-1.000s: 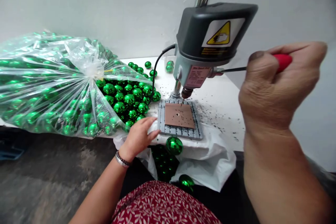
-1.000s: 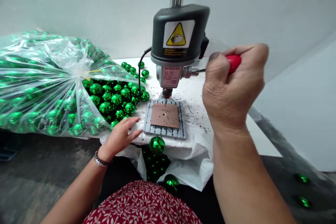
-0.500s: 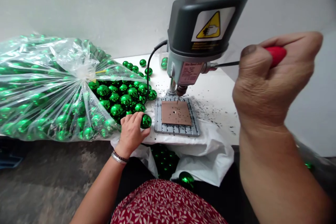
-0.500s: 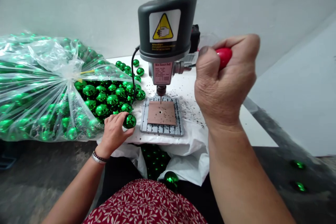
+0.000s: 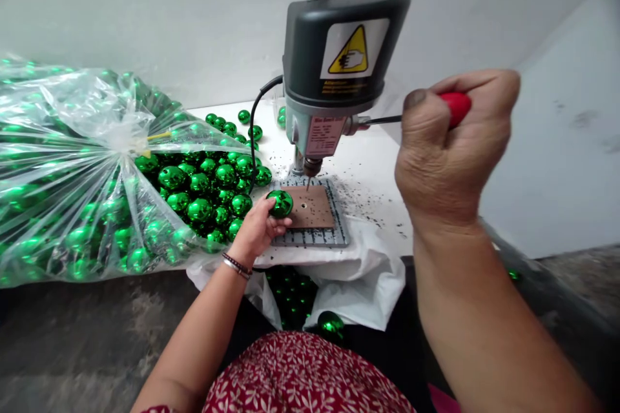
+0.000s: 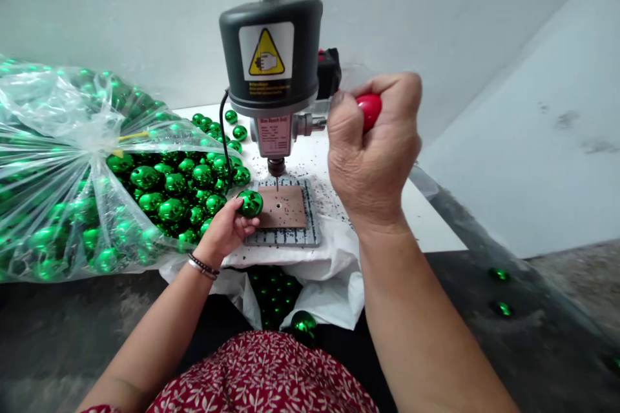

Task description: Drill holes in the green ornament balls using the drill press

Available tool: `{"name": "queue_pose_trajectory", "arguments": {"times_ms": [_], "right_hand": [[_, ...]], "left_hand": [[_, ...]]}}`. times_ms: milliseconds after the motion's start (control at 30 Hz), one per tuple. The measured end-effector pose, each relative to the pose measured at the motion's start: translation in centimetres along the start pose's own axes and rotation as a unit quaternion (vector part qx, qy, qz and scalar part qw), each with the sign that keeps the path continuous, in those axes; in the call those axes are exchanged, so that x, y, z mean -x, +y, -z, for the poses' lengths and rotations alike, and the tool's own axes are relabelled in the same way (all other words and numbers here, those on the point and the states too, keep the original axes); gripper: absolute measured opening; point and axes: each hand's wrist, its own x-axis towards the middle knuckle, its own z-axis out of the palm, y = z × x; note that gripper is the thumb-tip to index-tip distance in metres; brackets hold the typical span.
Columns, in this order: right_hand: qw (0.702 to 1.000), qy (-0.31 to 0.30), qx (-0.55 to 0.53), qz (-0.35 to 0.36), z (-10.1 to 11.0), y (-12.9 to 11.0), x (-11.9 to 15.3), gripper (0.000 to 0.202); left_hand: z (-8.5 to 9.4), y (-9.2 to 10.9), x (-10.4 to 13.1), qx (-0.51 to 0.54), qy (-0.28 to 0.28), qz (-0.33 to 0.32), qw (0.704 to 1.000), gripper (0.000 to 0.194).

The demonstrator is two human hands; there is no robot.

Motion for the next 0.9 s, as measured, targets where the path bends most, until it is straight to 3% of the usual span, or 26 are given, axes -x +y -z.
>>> {"name": "queue_pose_trajectory", "arguments": {"times_ms": [100, 233, 433, 567, 767, 900], "right_hand": [[1.0, -0.001, 0.002, -0.006, 0.0, -0.2, 0.0, 0.022], [1.0, -0.008, -0.004, -0.012, 0.1, -0.3, 0.0, 0.024], [1.0, 0.001, -0.005, -0.008, 0.0, -0.2, 0.0, 0.022], [1.0, 0.001, -0.01, -0.001, 0.1, -0.2, 0.0, 0.022], [1.0, -0.002, -0.017, -0.009, 0.1, -0.3, -0.1, 0.02], [1.0, -0.009, -0.019, -0.004, 0.0, -0.3, -0.2, 0.019]], "left_hand": [[-0.1, 0.1, -0.6, 0.041, -0.007, 0.034, 0.999, 0.033], [0.1, 0.1, -0.6, 0.051, -0.013, 0.039, 0.998, 0.037], [0.1, 0.4, -0.1, 0.088, -0.059, 0.011, 0.994, 0.065], [0.0, 0.0, -0.3, -0.005, -0.036, -0.036, 0.999, 0.088], [0.0, 0.0, -1.1, -0.098, -0.049, -0.093, 0.99, 0.071], [-0.2, 0.3, -1.7, -0.147, -0.027, -0.087, 0.985, 0.065]]}}
